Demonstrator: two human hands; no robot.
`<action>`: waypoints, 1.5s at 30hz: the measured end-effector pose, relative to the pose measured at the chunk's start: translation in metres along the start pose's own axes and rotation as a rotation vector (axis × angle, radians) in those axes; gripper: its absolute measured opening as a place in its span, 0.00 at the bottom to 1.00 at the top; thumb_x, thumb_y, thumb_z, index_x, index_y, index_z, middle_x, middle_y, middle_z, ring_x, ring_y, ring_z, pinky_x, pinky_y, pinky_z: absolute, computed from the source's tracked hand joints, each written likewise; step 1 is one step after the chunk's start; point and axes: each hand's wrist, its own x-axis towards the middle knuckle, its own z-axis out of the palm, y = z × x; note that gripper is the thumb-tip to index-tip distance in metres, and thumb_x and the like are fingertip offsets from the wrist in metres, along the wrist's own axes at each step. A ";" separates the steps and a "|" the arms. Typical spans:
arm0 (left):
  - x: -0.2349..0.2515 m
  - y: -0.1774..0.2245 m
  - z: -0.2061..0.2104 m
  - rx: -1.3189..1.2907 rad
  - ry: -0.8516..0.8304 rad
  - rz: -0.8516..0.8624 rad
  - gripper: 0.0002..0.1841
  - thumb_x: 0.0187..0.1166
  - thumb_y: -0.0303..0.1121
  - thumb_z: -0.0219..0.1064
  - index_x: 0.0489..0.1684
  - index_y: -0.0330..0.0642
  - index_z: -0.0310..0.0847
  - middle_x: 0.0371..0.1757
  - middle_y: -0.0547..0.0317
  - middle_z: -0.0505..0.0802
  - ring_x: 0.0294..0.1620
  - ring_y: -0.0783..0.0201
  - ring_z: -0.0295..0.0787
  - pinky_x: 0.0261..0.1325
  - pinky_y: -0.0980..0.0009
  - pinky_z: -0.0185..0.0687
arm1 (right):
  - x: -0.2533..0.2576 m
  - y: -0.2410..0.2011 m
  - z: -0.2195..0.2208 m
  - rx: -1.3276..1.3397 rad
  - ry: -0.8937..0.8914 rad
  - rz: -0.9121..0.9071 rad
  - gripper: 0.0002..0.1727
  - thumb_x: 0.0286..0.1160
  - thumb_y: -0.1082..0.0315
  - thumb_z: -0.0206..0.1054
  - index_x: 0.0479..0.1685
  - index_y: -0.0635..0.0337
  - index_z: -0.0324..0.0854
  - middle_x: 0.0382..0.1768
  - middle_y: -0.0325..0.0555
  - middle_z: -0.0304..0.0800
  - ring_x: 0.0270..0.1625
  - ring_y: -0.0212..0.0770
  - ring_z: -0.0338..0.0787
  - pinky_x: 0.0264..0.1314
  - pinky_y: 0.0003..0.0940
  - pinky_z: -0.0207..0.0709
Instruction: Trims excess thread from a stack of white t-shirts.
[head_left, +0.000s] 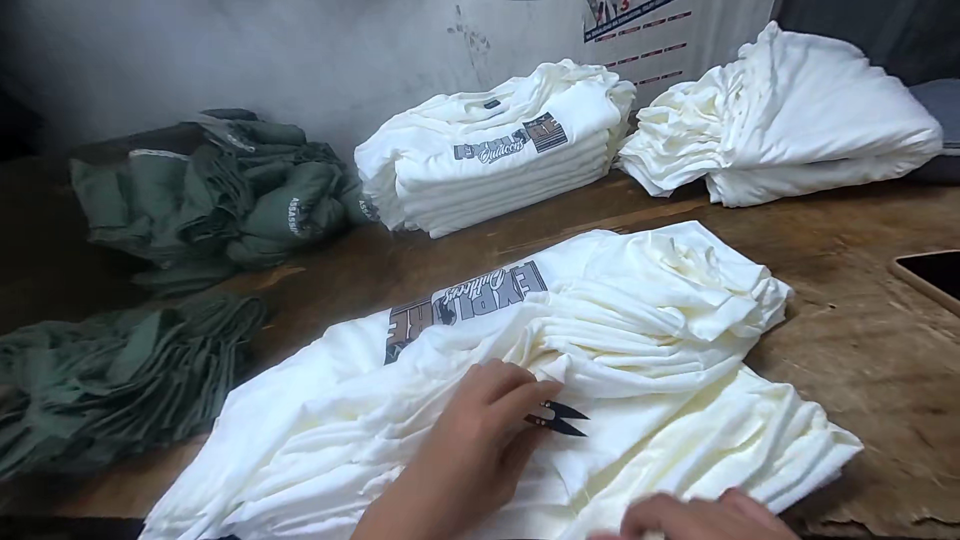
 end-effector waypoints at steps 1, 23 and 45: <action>-0.001 0.003 -0.001 0.027 0.019 0.034 0.16 0.81 0.43 0.67 0.65 0.58 0.88 0.51 0.65 0.92 0.50 0.65 0.86 0.55 0.64 0.80 | 0.005 -0.004 0.009 -0.080 0.094 0.074 0.23 0.78 0.46 0.70 0.33 0.58 0.94 0.17 0.45 0.88 0.22 0.46 0.84 0.35 0.49 0.73; -0.013 0.029 -0.010 0.133 0.096 0.118 0.09 0.87 0.40 0.62 0.55 0.59 0.89 0.45 0.66 0.92 0.44 0.63 0.82 0.51 0.63 0.71 | -0.004 0.006 0.033 -0.083 0.170 -0.035 0.15 0.71 0.54 0.73 0.24 0.51 0.94 0.19 0.42 0.86 0.27 0.45 0.81 0.46 0.48 0.67; -0.017 0.064 0.012 -0.258 0.123 -0.412 0.08 0.64 0.23 0.73 0.38 0.39 0.96 0.39 0.57 0.97 0.37 0.73 0.92 0.42 0.78 0.87 | 0.033 0.011 0.038 0.741 0.116 0.227 0.02 0.77 0.75 0.70 0.40 0.65 0.86 0.34 0.39 0.95 0.35 0.26 0.95 0.42 0.24 0.91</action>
